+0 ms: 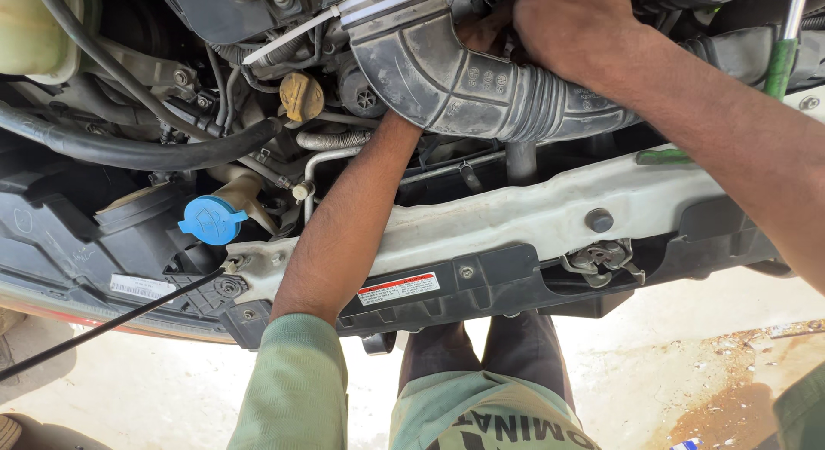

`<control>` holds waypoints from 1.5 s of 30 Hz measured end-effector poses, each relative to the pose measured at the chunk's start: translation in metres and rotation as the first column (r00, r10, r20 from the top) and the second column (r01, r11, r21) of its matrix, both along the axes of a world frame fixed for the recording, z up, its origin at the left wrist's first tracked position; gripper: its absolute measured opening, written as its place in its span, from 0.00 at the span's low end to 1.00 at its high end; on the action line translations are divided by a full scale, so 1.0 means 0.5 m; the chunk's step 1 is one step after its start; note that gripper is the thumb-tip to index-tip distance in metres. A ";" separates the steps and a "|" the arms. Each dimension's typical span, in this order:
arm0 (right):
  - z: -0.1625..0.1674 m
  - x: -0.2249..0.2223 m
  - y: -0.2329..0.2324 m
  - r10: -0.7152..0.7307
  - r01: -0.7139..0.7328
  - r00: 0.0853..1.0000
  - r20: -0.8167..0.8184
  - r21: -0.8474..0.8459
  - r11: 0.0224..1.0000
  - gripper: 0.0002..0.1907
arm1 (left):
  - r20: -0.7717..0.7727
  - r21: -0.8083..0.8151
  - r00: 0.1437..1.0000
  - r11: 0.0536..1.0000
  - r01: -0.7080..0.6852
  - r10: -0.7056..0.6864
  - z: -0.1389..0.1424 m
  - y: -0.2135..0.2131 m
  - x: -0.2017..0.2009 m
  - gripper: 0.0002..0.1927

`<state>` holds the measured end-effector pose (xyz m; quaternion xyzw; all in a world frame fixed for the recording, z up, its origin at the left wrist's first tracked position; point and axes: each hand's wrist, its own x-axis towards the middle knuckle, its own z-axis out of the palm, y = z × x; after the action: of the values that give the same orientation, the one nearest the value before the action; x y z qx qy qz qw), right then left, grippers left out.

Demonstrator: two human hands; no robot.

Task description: The person works under the open hood of a Suzuki car, reaching both hands into the engine bay to manipulate the air intake hose and nearby components. They use a wrench to loosen and tighten a fitting, reposition the hose, and continue adjusting parts in the engine compartment.

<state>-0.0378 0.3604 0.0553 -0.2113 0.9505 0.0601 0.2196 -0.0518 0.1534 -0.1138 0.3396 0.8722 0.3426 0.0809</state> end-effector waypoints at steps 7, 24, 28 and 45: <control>0.006 -0.019 0.012 -0.350 0.483 0.797 0.491 -0.172 0.858 0.21 | 0.025 0.000 1.000 1.000 0.007 -0.007 0.001 -0.002 0.019 0.36; 0.024 -0.001 -0.006 -0.127 0.128 0.988 0.084 -0.002 0.992 0.22 | 0.021 0.026 1.000 1.000 -0.005 0.005 0.010 0.004 0.014 0.35; 0.008 -0.010 0.001 -0.362 0.491 0.809 0.463 -0.195 0.849 0.24 | 0.024 0.023 1.000 1.000 -0.004 0.004 0.010 0.002 0.018 0.35; 0.001 -0.005 0.039 -0.351 0.577 0.702 0.620 -0.205 0.791 0.20 | 0.048 0.029 0.999 1.000 0.009 -0.010 -0.004 0.013 0.040 0.34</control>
<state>-0.0402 0.3800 0.0558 -0.0063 0.8595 -0.2497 0.4460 -0.0320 0.1599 -0.1158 0.3365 0.8635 0.3626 0.0987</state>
